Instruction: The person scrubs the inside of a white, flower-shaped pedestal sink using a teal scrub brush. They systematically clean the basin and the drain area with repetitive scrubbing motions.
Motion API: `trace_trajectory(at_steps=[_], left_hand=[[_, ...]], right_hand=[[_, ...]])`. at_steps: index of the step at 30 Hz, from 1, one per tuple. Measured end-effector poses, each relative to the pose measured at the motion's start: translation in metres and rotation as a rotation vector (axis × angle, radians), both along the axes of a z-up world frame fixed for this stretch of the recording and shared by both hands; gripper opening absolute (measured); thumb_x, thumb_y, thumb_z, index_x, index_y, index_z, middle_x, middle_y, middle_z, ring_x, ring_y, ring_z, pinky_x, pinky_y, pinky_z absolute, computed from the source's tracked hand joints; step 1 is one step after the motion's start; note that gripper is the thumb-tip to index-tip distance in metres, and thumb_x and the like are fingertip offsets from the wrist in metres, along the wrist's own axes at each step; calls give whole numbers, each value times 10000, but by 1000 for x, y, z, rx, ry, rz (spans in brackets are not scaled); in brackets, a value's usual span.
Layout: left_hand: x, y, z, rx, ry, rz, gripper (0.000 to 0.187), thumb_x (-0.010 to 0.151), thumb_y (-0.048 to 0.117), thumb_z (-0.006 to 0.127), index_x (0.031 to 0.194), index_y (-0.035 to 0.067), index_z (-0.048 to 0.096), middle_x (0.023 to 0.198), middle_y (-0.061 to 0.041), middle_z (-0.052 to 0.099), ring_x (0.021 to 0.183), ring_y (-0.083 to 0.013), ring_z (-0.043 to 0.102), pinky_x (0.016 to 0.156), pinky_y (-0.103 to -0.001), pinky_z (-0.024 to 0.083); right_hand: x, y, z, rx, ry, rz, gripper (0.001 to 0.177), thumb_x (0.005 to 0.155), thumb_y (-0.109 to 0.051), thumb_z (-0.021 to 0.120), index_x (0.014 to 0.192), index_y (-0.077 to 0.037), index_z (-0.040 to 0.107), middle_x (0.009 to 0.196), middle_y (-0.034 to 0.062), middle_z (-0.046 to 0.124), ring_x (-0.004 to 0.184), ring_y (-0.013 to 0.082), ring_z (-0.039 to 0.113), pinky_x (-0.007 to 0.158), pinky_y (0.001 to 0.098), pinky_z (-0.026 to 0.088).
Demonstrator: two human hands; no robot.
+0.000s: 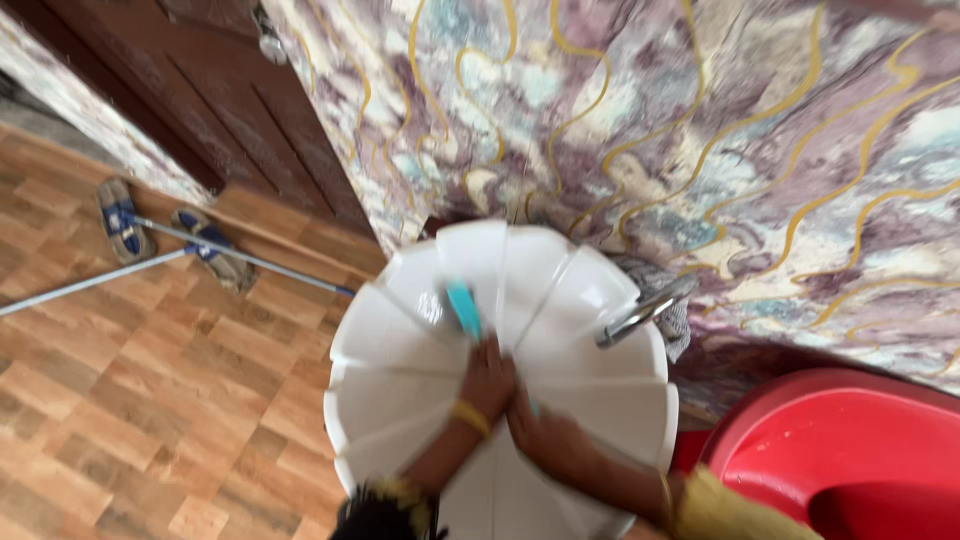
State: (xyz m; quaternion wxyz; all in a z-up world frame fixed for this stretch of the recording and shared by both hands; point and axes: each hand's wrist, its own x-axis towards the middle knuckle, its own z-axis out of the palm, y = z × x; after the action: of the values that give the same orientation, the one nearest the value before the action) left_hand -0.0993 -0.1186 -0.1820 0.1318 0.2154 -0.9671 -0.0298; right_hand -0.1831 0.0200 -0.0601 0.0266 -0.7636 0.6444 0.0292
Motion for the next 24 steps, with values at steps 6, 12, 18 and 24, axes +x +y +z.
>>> trace_trajectory(at_steps=[6, 12, 18, 24], left_hand=[[-22, -20, 18, 41, 19, -89, 436, 905, 229, 605, 1179, -110, 581, 1471, -477, 345, 1355, -578, 426, 1158, -597, 328], [-14, 3, 15, 6, 79, -149, 345, 930, 191, 602, 1140, -81, 579, 1502, -465, 348, 1383, -577, 435, 1176, -609, 316], [-29, -32, 49, 162, 55, -187, 441, 828, 228, 633, 1118, -101, 583, 1488, -465, 302, 1380, -614, 386, 1175, -608, 290], [-11, 9, 18, 263, 62, -262, 365, 923, 186, 638, 1191, -58, 589, 1552, -463, 266, 1425, -612, 293, 1173, -624, 236]], right_hand=[[-15, 0, 18, -100, -52, -53, 549, 734, -21, 630, 1243, 162, 536, 1353, 416, 494, 560, 284, 662, 439, 406, 567], [-4, 13, 6, 44, 106, 24, 584, 796, -33, 629, 1314, 191, 481, 1357, 505, 449, 571, 273, 689, 411, 387, 580], [-21, -3, 16, -77, 58, -71, 586, 755, -40, 610, 1292, 171, 509, 1358, 432, 495, 577, 265, 684, 477, 380, 584], [1, 21, 16, 41, 189, 79, 522, 849, -90, 600, 1294, 171, 524, 1267, 488, 530, 564, 243, 683, 449, 363, 582]])
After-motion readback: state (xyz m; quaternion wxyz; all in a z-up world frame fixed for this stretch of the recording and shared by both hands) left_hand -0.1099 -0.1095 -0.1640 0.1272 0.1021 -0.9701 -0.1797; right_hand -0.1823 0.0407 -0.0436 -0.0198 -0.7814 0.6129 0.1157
